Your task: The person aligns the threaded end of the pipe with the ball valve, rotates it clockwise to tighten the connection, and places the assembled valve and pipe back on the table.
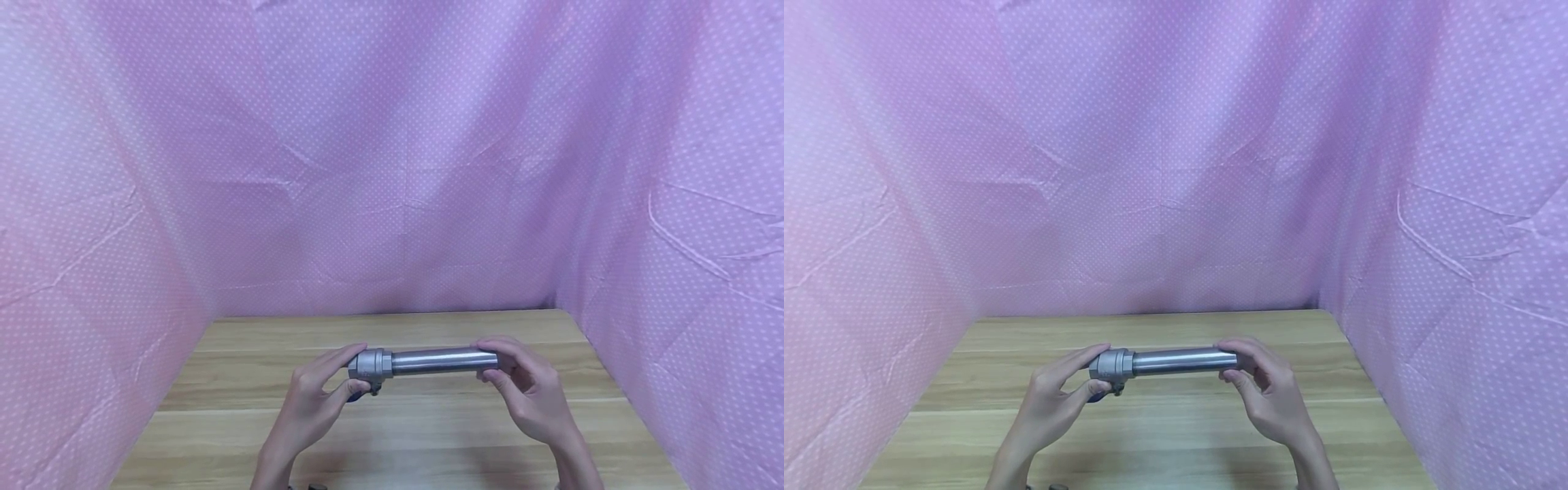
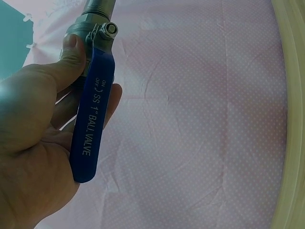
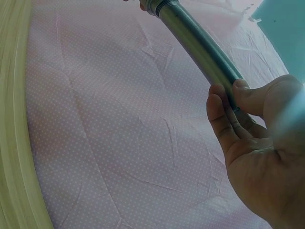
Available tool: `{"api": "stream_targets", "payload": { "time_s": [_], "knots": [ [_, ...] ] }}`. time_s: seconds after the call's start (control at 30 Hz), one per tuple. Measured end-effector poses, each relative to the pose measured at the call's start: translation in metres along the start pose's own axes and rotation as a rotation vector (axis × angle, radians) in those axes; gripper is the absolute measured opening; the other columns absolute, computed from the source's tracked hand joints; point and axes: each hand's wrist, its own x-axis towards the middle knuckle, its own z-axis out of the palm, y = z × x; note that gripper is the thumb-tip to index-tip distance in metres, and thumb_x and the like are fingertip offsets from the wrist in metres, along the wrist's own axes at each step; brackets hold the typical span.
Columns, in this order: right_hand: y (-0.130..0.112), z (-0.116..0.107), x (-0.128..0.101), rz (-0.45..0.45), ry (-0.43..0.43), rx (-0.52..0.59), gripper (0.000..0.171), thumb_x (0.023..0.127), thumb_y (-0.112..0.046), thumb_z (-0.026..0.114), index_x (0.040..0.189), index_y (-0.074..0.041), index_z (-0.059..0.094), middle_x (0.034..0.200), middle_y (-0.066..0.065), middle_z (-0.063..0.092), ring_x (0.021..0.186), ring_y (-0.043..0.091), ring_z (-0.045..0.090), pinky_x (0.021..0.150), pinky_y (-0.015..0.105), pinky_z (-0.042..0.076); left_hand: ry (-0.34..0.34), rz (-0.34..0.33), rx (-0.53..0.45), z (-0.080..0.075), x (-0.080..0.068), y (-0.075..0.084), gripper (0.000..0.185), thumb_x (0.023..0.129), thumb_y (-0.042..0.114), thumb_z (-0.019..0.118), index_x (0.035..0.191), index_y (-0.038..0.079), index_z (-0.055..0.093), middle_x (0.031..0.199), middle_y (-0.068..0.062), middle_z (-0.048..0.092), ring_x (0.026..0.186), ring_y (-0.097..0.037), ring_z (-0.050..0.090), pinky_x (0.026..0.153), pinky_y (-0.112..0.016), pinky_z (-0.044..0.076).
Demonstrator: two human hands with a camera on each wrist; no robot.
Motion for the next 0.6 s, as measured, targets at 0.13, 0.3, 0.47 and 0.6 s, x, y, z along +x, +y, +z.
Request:
{"api": "stream_targets", "payload": {
  "time_s": [0.13, 0.3, 0.47, 0.6],
  "knots": [
    [-0.0022, -0.0001, 0.0003, 0.004, 0.013, -0.033, 0.055, 0.084, 0.039, 0.064, 0.135, 0.02, 0.064, 0.128, 0.014, 0.078, 0.098, 0.01, 0.081, 0.086, 0.019, 0.07, -0.003, 0.004, -0.003, 0.0005, 0.0003, 0.0001, 0.069, 0.079, -0.002, 0.097, 0.144, 0.007, 0.075, 0.127, -0.015, 0.085, 0.113, -0.034, 0.085, 0.114, -0.013, 0.059],
    [-0.005, -0.0006, 0.0, 0.021, 0.014, -0.083, 0.055, 0.085, 0.038, 0.064, 0.135, 0.017, 0.066, 0.111, 0.012, 0.078, 0.091, 0.007, 0.078, 0.081, 0.018, 0.069, -0.01, -0.002, -0.009, 0.001, -0.0002, 0.0004, 0.07, 0.079, -0.002, 0.097, 0.144, 0.007, 0.074, 0.127, -0.015, 0.086, 0.113, -0.033, 0.085, 0.114, -0.013, 0.059],
    [-0.0062, -0.0015, -0.0006, 0.039, 0.013, -0.115, 0.052, 0.088, 0.035, 0.063, 0.136, 0.015, 0.067, 0.089, 0.011, 0.076, 0.081, 0.01, 0.075, 0.074, 0.019, 0.066, -0.013, -0.01, -0.016, 0.001, -0.0004, 0.001, 0.069, 0.08, -0.002, 0.096, 0.145, 0.007, 0.074, 0.127, -0.014, 0.086, 0.114, -0.032, 0.085, 0.114, -0.014, 0.059],
    [-0.0059, -0.0015, -0.0011, 0.05, 0.024, -0.108, 0.052, 0.088, 0.035, 0.063, 0.136, 0.015, 0.068, 0.087, 0.012, 0.077, 0.081, 0.009, 0.076, 0.075, 0.019, 0.067, -0.014, -0.011, -0.019, 0.0005, -0.0002, 0.0014, 0.069, 0.08, -0.001, 0.096, 0.145, 0.007, 0.074, 0.128, -0.014, 0.086, 0.115, -0.031, 0.085, 0.114, -0.013, 0.059]
  ]
}}
